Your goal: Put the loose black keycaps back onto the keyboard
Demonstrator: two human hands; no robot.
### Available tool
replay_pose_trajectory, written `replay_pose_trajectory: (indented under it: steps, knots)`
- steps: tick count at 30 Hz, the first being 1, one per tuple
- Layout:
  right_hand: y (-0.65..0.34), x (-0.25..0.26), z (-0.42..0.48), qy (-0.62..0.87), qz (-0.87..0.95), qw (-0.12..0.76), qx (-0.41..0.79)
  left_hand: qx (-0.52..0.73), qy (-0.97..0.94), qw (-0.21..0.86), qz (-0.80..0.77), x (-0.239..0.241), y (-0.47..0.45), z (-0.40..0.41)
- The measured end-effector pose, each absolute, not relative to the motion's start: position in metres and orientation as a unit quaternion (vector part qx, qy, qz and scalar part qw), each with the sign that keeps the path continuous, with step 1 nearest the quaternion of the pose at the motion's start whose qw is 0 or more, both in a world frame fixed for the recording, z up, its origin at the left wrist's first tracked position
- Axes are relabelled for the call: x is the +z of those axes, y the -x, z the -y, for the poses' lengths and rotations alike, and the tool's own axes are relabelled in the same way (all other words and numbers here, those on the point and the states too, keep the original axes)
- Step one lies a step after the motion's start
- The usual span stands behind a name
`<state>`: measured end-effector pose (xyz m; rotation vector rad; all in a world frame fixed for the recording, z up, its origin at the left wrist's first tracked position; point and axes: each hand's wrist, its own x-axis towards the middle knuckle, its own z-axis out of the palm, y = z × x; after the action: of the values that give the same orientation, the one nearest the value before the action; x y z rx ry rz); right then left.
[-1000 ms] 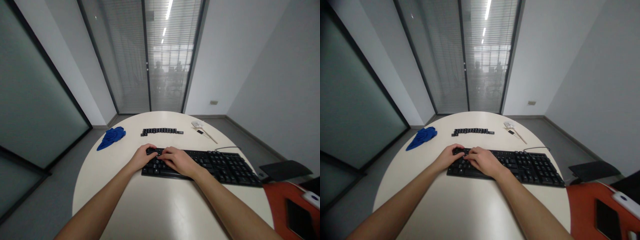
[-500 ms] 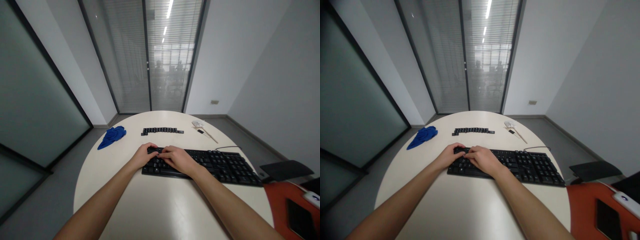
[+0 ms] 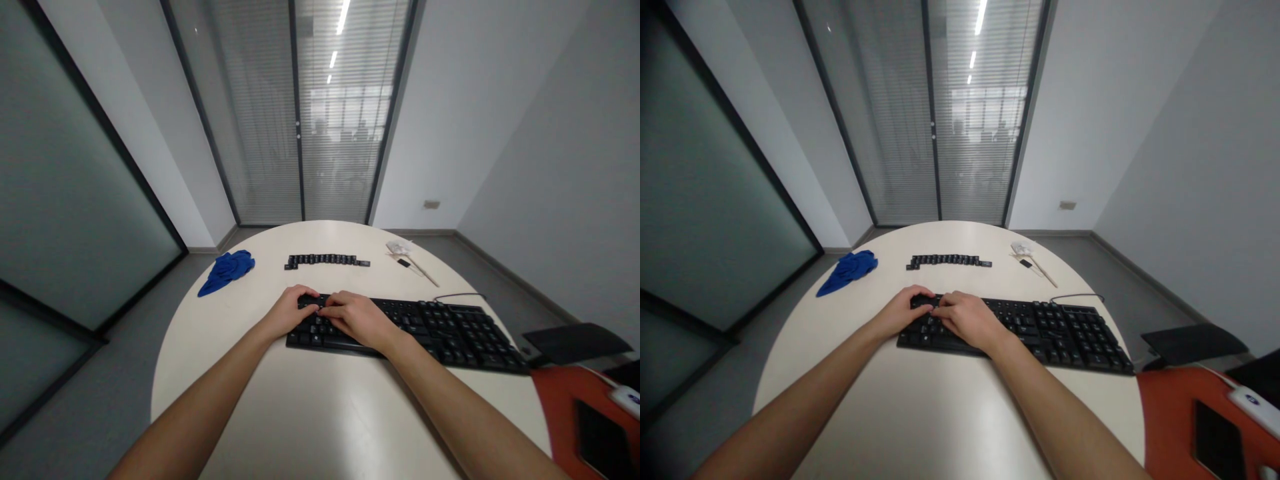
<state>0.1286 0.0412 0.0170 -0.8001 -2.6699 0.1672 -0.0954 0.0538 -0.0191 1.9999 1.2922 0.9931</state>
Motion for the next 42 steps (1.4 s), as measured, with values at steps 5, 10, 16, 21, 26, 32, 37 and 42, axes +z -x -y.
replay_pose_trajectory:
  steps: [5,10,16,21,26,32,37,42]
  knots:
    - [-0.131,0.012,-0.04,0.282,0.939,0.193,0.049,0.36,-0.747,0.301,-0.471,-0.014,0.101,-0.054]
    - [-0.126,0.014,-0.035,0.264,0.939,0.218,0.04,0.362,-0.731,0.345,-0.464,-0.01,0.107,-0.055]
    - [-0.122,0.018,-0.03,0.216,0.951,0.207,0.073,0.366,-0.73,0.353,-0.457,-0.014,0.109,-0.056]
    - [-0.124,0.018,-0.031,0.218,0.951,0.199,0.088,0.366,-0.729,0.352,-0.458,-0.014,0.109,-0.056]
    - [-0.124,0.021,-0.032,0.214,0.951,0.203,0.09,0.368,-0.729,0.351,-0.458,-0.013,0.108,-0.056]
    - [-0.119,0.018,-0.035,0.198,0.954,0.211,0.079,0.373,-0.727,0.348,-0.459,-0.012,0.107,-0.056]
    - [-0.114,0.02,-0.035,0.203,0.954,0.204,0.08,0.376,-0.727,0.348,-0.457,-0.012,0.107,-0.056]
    - [-0.112,0.024,-0.032,0.209,0.951,0.204,0.1,0.374,-0.729,0.348,-0.456,-0.014,0.108,-0.057]
